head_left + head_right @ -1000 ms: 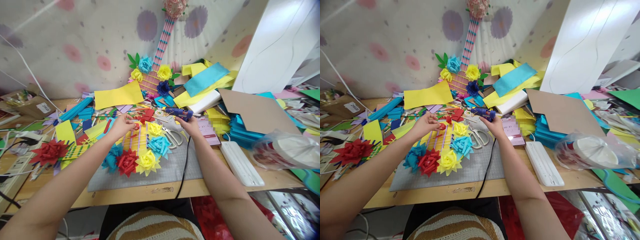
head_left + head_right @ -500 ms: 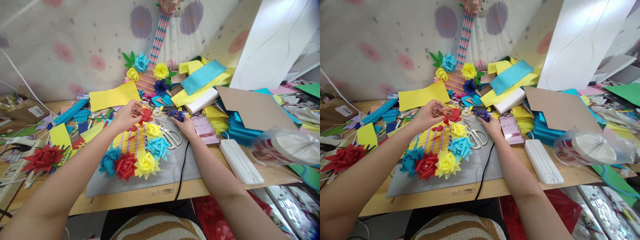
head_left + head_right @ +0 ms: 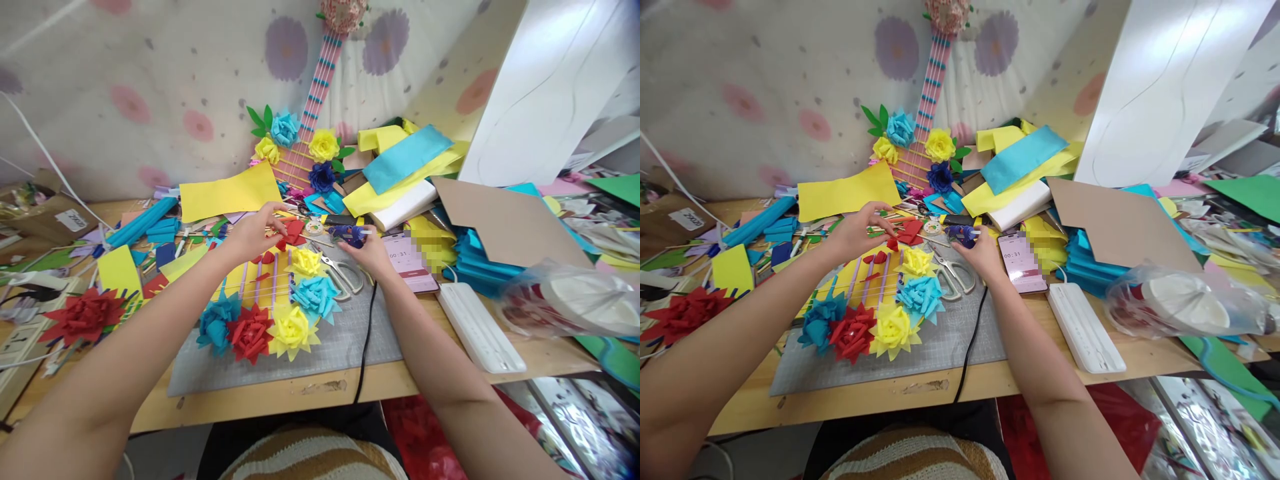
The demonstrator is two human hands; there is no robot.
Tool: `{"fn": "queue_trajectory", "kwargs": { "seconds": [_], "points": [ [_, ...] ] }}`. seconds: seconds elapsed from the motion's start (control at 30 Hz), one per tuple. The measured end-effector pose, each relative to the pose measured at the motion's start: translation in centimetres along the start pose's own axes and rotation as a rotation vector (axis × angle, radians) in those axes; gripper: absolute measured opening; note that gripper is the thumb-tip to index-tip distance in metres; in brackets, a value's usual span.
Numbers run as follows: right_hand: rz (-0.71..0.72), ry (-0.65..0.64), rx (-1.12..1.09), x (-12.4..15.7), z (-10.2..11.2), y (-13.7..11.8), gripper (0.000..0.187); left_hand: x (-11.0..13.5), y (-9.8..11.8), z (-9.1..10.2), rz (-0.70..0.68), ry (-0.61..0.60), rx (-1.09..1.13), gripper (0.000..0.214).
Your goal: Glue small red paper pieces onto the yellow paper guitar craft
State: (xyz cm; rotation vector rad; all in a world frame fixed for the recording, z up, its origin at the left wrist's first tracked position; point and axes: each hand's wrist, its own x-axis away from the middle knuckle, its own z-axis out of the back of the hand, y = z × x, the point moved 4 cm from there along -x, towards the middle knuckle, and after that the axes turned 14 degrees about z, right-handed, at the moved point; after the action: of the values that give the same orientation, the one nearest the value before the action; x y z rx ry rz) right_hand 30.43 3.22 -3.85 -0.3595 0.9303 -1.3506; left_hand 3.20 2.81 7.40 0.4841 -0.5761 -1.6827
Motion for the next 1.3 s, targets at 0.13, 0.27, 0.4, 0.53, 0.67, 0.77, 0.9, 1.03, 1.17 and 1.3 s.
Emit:
{"fn": "queue_trajectory", "kwargs": {
  "seconds": [0.13, 0.27, 0.4, 0.53, 0.67, 0.77, 0.9, 1.03, 1.17, 1.3],
  "points": [
    [0.167, 0.323, -0.055, -0.1, 3.4, -3.4, 0.055, 0.0, 0.6, 0.2, -0.023, -0.025, -0.04, 0.055],
    [0.25, 0.168, -0.316, -1.4, 3.1, -7.4, 0.032, 0.2, 1.2, 0.0, -0.055, -0.067, -0.011, 0.057],
    [0.232, -0.27, -0.593, -3.2, -0.9, -10.6, 0.027, 0.5, 1.3, -0.3, -0.051, -0.101, 0.124, 0.057],
    [0.145, -0.576, -0.901, -3.8, -4.1, -12.5, 0.047, 0.9, 1.0, -0.4, -0.076, -0.085, 0.256, 0.055],
    [0.055, -0.699, -0.958, -3.5, -5.1, -12.9, 0.052, 1.2, 0.4, -0.4, -0.079, -0.085, 0.315, 0.051],
    [0.044, -0.676, -0.936, -3.4, -5.0, -12.7, 0.047, 1.3, -0.7, -0.2, -0.033, -0.066, 0.331, 0.052],
    [0.079, -0.56, -0.886, -3.4, -4.2, -11.7, 0.039, 1.5, -3.0, 0.3, 0.113, -0.018, 0.369, 0.055],
    [0.117, -0.483, -0.82, -2.8, -3.4, -10.3, 0.034, 1.7, -4.7, 0.7, 0.325, 0.001, 0.356, 0.056],
    [0.108, -0.426, -0.767, -1.9, -3.3, -9.2, 0.03, 1.3, -5.1, 0.1, 0.629, -0.077, 0.37, 0.063],
    [0.147, -0.387, -0.66, -1.5, -3.1, -8.7, 0.027, 0.6, -4.5, -0.6, 0.801, -0.175, 0.338, 0.086]
  ]
}}
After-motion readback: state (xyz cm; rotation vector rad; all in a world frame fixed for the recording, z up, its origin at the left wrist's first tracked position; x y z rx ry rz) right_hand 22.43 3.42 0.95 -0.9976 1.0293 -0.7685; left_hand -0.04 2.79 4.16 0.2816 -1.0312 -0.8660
